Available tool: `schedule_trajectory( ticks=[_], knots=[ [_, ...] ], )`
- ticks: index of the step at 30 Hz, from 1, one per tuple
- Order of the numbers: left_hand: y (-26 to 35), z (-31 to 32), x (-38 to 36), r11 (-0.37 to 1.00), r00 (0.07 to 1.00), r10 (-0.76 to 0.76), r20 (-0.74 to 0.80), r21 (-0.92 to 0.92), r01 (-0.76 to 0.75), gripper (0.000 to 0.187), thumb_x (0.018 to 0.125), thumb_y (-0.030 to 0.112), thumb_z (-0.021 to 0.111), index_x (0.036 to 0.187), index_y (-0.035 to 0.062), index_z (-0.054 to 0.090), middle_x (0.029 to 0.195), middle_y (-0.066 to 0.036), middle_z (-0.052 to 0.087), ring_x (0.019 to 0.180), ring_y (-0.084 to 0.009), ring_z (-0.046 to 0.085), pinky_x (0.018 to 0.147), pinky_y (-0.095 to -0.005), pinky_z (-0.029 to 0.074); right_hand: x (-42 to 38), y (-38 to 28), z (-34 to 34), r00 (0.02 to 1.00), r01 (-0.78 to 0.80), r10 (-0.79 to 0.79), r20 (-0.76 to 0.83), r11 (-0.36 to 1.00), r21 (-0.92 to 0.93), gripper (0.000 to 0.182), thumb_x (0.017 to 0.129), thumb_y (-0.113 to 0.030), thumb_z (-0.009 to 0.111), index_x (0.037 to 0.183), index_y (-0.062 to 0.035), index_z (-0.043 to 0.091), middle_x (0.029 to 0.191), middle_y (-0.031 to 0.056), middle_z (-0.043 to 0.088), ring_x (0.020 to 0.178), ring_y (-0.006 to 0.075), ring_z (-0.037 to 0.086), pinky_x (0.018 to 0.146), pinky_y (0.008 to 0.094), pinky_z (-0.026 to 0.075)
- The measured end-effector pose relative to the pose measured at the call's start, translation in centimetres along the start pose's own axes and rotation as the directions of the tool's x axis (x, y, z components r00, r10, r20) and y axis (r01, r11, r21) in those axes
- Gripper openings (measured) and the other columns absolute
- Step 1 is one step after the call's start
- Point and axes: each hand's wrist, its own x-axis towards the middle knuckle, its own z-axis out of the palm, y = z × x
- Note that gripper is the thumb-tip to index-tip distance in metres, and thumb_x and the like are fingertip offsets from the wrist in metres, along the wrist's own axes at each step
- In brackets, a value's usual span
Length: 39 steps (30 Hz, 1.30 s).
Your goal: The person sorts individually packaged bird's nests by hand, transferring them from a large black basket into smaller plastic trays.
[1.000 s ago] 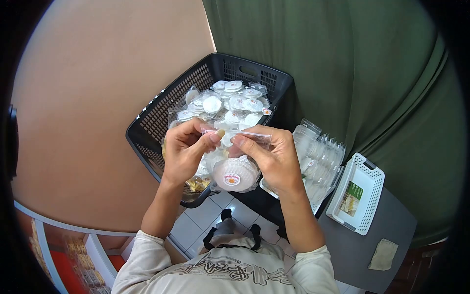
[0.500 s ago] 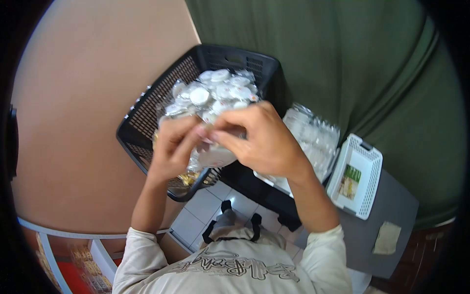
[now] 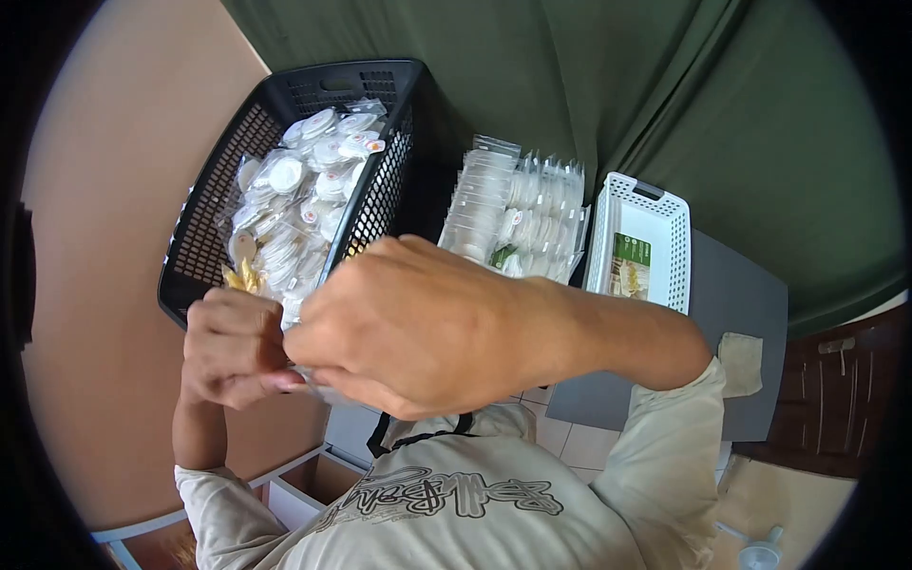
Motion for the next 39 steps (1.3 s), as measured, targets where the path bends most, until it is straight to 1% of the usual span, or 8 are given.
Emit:
schedule_trajectory(
  ticks=[8, 11, 16, 20, 23, 25, 32, 39],
  knots=[
    [0.0, 1.5, -1.4, 0.996, 0.993, -0.081, 0.08, -0.037, 0.084, 0.032, 0.08, 0.011, 0.082, 0.061, 0.0054, 0.056, 0.057, -0.004, 0.049, 0.046, -0.018, 0.05, 0.042, -0.0334, 0.037, -8.2, -0.2, -1.3, 0.975, -0.213, 0.212, 0.073, 0.977, 0.002, 0.018, 0.091, -0.016, 0.068, 0.08, -0.0028, 0.06, 0.074, 0.0121, 0.058, 0.068, 0.0324, 0.062, 0.06, 0.0421, 0.049],
    [-0.3, -0.2, -3.8, 0.954, 0.956, -0.253, -0.147, 0.127, 0.272, 0.032, 0.083, 0.016, 0.08, 0.062, 0.006, 0.057, 0.059, -0.003, 0.052, 0.049, -0.0173, 0.055, 0.043, -0.0324, 0.039, -14.4, -0.4, -4.4, 0.784, -0.621, 0.614, -0.092, 0.774, -0.124, 0.024, 0.082, -0.017, 0.08, 0.08, -0.0025, 0.061, 0.084, 0.0107, 0.064, 0.072, 0.0282, 0.064, 0.061, 0.0367, 0.049],
    [0.0, 5.8, 0.4, 0.931, 0.945, -0.31, 0.107, 0.234, 0.28, 0.025, 0.086, 0.02, 0.079, 0.075, 0.0058, 0.061, 0.078, -0.003, 0.061, 0.056, -0.0186, 0.058, 0.045, -0.0333, 0.042, -11.2, -2.7, -1.5, 0.929, -0.291, 0.254, -0.271, 0.951, -0.103, 0.048, 0.068, -0.032, 0.093, 0.08, -0.005, 0.055, 0.109, 0.0166, 0.066, 0.083, 0.0262, 0.065, 0.066, 0.0356, 0.052],
    [-1.0, 9.2, 2.5, 0.966, 0.969, -0.246, 0.002, 0.079, 0.245, 0.02, 0.085, 0.018, 0.08, 0.086, 0.0024, 0.068, 0.085, -0.006, 0.067, 0.064, -0.0199, 0.067, 0.052, -0.0298, 0.052, -10.5, -2.9, 0.6, 0.916, -0.38, 0.365, -0.167, 0.922, -0.071, 0.017, 0.084, -0.001, 0.073, 0.093, 0.0005, 0.058, 0.102, 0.0169, 0.066, 0.082, 0.0311, 0.067, 0.068, 0.0402, 0.055],
    [-2.2, 12.6, 2.8, 0.817, 0.786, -0.561, -0.26, -0.325, 0.475, 0.038, 0.082, 0.006, 0.082, 0.115, -0.0039, 0.066, 0.104, -0.013, 0.067, 0.074, -0.0129, 0.07, 0.056, -0.0253, 0.053, -11.9, -1.1, 0.0, 0.86, -0.466, 0.436, -0.264, 0.883, -0.058, 0.031, 0.078, 0.007, 0.061, 0.108, -0.0007, 0.064, 0.098, 0.0176, 0.065, 0.086, 0.0366, 0.068, 0.073, 0.0427, 0.054],
    [-4.0, 14.9, 1.7, 0.661, 0.606, -0.727, -0.324, -0.57, 0.488, 0.032, 0.095, 0.009, 0.069, 0.123, -0.0031, 0.06, 0.109, -0.012, 0.064, 0.076, -0.0131, 0.069, 0.055, -0.0235, 0.054, -13.2, 0.1, -1.3, 0.819, -0.533, 0.476, -0.321, 0.838, -0.116, 0.027, 0.078, 0.008, 0.06, 0.103, 0.0018, 0.069, 0.098, 0.019, 0.066, 0.087, 0.0369, 0.068, 0.073, 0.0412, 0.053],
    [-9.8, 24.6, -3.2, 0.235, 0.574, -0.758, 0.31, -0.691, 0.683, 0.025, 0.104, 0.018, 0.06, 0.115, -0.0036, 0.061, 0.104, -0.009, 0.066, 0.092, -0.0173, 0.07, 0.078, -0.0312, 0.061, -16.0, 8.6, 0.3, 0.482, -0.786, 0.73, -0.484, 0.604, 0.129, 0.019, 0.09, 0.007, 0.058, 0.104, 0.007, 0.071, 0.1, 0.0186, 0.068, 0.074, 0.0278, 0.073, 0.067, 0.0373, 0.056],
    [-12.4, 30.9, -1.8, 0.242, 0.561, -0.754, 0.341, -0.65, 0.72, 0.024, 0.102, 0.013, 0.06, 0.118, -0.0046, 0.062, 0.106, -0.008, 0.066, 0.093, -0.0163, 0.07, 0.08, -0.0291, 0.06, -16.8, 14.5, 4.2, 0.291, -0.779, 0.822, -0.49, 0.501, 0.377, 0.017, 0.095, 0.003, 0.057, 0.104, 0.01, 0.07, 0.108, 0.0219, 0.069, 0.075, 0.0273, 0.077, 0.062, 0.0329, 0.06]
  ],
)
